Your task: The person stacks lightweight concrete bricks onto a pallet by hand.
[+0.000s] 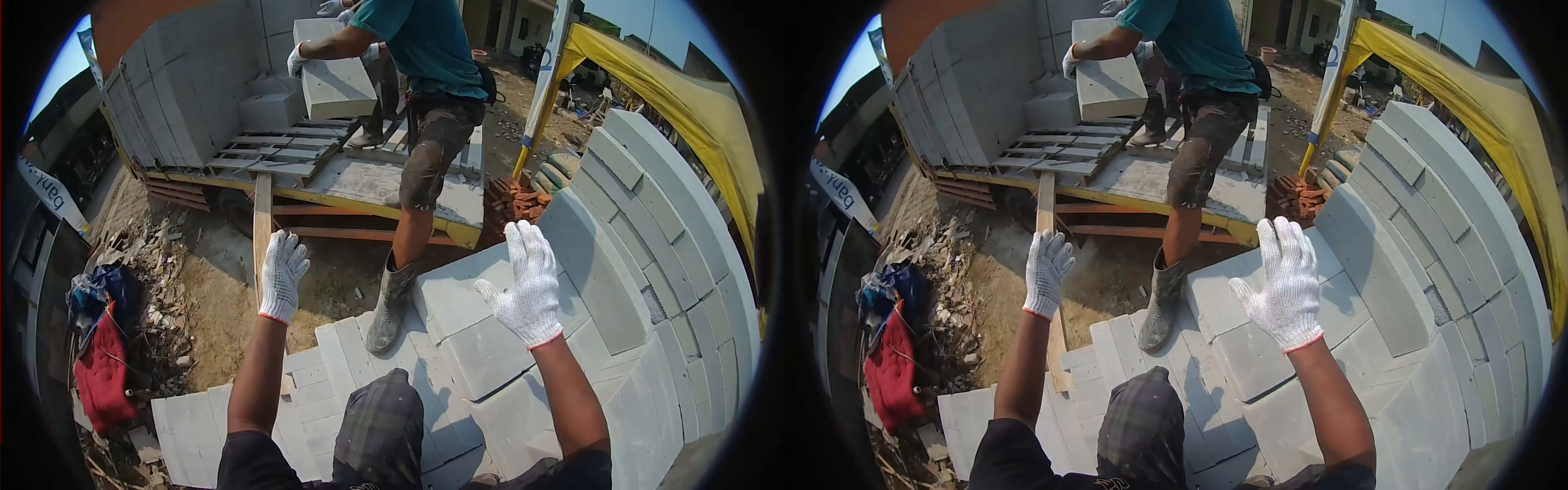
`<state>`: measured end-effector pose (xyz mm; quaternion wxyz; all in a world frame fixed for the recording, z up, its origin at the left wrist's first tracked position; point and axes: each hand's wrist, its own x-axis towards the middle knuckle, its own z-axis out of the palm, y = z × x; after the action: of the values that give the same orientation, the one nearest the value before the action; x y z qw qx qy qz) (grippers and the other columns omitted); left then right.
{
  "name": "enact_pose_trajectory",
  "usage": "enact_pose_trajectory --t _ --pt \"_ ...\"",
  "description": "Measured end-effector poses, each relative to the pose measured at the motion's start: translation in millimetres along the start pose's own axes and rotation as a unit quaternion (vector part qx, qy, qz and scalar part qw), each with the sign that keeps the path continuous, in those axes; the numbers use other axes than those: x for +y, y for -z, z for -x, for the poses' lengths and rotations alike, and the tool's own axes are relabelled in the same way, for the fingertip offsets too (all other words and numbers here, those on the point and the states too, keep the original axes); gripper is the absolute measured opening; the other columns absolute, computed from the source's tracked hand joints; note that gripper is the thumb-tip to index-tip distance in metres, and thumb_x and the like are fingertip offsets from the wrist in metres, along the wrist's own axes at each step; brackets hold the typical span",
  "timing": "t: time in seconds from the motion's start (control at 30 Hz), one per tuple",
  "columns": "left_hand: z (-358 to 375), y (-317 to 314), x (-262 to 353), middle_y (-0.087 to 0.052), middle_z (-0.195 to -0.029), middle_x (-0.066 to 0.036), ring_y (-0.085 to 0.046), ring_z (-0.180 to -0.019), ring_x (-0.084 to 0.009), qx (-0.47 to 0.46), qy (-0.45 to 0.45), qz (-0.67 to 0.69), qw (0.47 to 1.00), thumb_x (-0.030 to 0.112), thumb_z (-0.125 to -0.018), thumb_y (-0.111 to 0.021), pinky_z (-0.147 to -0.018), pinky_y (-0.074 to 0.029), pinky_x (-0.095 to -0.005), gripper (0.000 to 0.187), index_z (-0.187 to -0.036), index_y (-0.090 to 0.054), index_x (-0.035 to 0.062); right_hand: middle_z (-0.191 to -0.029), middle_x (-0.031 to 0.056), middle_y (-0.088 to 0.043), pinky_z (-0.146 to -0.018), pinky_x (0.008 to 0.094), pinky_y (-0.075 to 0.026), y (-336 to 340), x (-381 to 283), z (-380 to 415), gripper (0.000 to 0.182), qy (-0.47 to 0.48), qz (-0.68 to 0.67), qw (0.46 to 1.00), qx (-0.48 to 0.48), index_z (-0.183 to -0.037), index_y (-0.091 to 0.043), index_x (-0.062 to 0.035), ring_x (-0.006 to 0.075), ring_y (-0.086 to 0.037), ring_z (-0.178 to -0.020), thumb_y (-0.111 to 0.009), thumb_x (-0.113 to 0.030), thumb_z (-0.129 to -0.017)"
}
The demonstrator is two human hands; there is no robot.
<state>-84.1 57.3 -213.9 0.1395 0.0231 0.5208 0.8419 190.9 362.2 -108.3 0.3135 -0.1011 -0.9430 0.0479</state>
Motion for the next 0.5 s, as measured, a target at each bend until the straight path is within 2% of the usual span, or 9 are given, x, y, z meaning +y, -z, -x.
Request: enact_pose_trajectory --t 0.03,0.13,0.17,0.23,0.3,0.37,0.43,0.47,0.5 --pt "-12.8 11.8 7.4 -0.044 -0.143 -0.010 -0.051 -0.121 -0.0260 0.004 -0.005 0.003 1.000 0.059 -0.091 -0.051 -0.098 -0.041 -0.0421 0.078 -0.148 -0.030 0.0107 -0.144 0.0217 -0.036 -0.112 0.0526 -0.025 -19.3 -10.2 -17.1 0.090 0.043 0.046 0.998 0.030 -0.144 -0.037 -0.0058 0.0408 -0.032 -0.135 -0.080 -0.033 -0.070" --pt "-49.5 33.1 29.6 -0.040 -0.143 -0.014 -0.051 -0.120 -0.0301 0.007 0.025 0.067 0.997 0.064 -0.087 -0.053 -0.094 -0.046 -0.0439 0.090 -0.151 -0.020 0.0101 -0.152 0.0218 -0.020 -0.114 0.0602 -0.011 -81.6 -40.1 -47.9 0.110 0.096 0.037 0.991 0.084 -0.150 -0.023 -0.0104 0.0431 -0.015 -0.143 -0.081 -0.049 -0.065" --pt "-60.9 34.7 36.7 -0.040 -0.143 -0.014 -0.051 -0.120 -0.0301 0.006 0.022 0.067 0.998 0.064 -0.087 -0.053 -0.094 -0.046 -0.0439 0.090 -0.151 -0.020 0.0101 -0.153 0.0224 -0.017 -0.115 0.0601 -0.007 -91.8 -56.7 -60.4 0.118 0.101 0.032 0.990 0.093 -0.152 -0.018 -0.0126 0.0423 -0.012 -0.144 -0.081 -0.053 -0.062" --pt "-86.4 33.7 52.5 -0.035 -0.147 -0.017 -0.047 -0.124 -0.0334 -0.012 0.042 0.124 0.991 0.067 -0.084 -0.055 -0.100 -0.042 -0.0472 0.097 -0.153 -0.015 0.0098 -0.154 0.0228 -0.014 -0.115 0.0596 -0.005 -100.8 -75.8 -96.6 0.123 0.110 0.006 0.979 0.172 -0.153 -0.014 -0.0115 0.0422 -0.009 -0.145 -0.082 -0.055 -0.060" --pt "-103.7 18.2 69.2 -0.016 -0.157 -0.018 -0.029 -0.139 -0.0392 -0.021 -0.018 0.123 0.992 0.073 -0.081 -0.053 -0.110 -0.031 -0.0529 0.107 -0.154 -0.005 0.0115 -0.156 0.0229 -0.008 -0.115 0.0591 -0.004 -71.0 -76.0 -150.2 0.126 0.114 0.008 0.962 0.247 -0.153 -0.010 -0.0091 0.0428 -0.005 -0.145 -0.082 -0.054 -0.061" --pt "-126.1 6.0 80.7 -0.012 -0.158 -0.016 -0.027 -0.139 -0.0415 0.000 -0.037 0.194 0.980 0.081 -0.076 -0.051 -0.107 -0.032 -0.0578 0.113 -0.154 0.002 0.0182 -0.149 0.0229 -0.026 -0.114 0.0539 -0.021 -44.5 -56.3 -211.7 0.123 0.136 0.102 0.937 0.305 -0.151 -0.016 -0.0059 0.0413 -0.025 -0.140 -0.084 -0.053 -0.060" --pt "-148.2 1.1 84.8 -0.002 -0.159 -0.016 -0.014 -0.143 -0.0431 0.001 -0.091 0.280 0.956 0.083 -0.075 -0.047 -0.111 -0.022 -0.0625 0.112 -0.154 -0.001 0.0181 -0.130 0.0233 -0.047 -0.107 0.0507 -0.033 -1.2 -43.4 -223.9 0.112 0.265 -0.106 0.933 0.221 -0.145 -0.029 -0.0034 0.0406 -0.047 -0.122 -0.085 -0.047 -0.059" --pt "-170.0 15.2 83.0 -0.001 -0.160 -0.014 -0.016 -0.143 -0.0432 0.016 -0.108 0.273 0.956 0.087 -0.071 -0.045 -0.110 -0.024 -0.0615 0.117 -0.154 0.007 0.0229 -0.110 0.0187 -0.057 -0.093 0.0463 -0.046 17.3 -45.7 -218.6 0.103 0.285 -0.085 0.906 0.303 -0.137 -0.039 -0.0040 0.0366 -0.058 -0.102 -0.086 -0.050 -0.057" --pt "-174.9 9.8 81.5 -0.001 -0.161 -0.012 -0.015 -0.144 -0.0419 0.044 -0.120 0.328 0.936 0.088 -0.072 -0.042 -0.111 -0.019 -0.0624 0.115 -0.154 0.002 0.0214 -0.104 0.0192 -0.060 -0.089 0.0447 -0.049 42.7 -49.8 -201.2 0.095 0.269 -0.085 0.913 0.296 -0.130 -0.046 -0.0051 0.0361 -0.062 -0.097 -0.085 -0.052 -0.058"
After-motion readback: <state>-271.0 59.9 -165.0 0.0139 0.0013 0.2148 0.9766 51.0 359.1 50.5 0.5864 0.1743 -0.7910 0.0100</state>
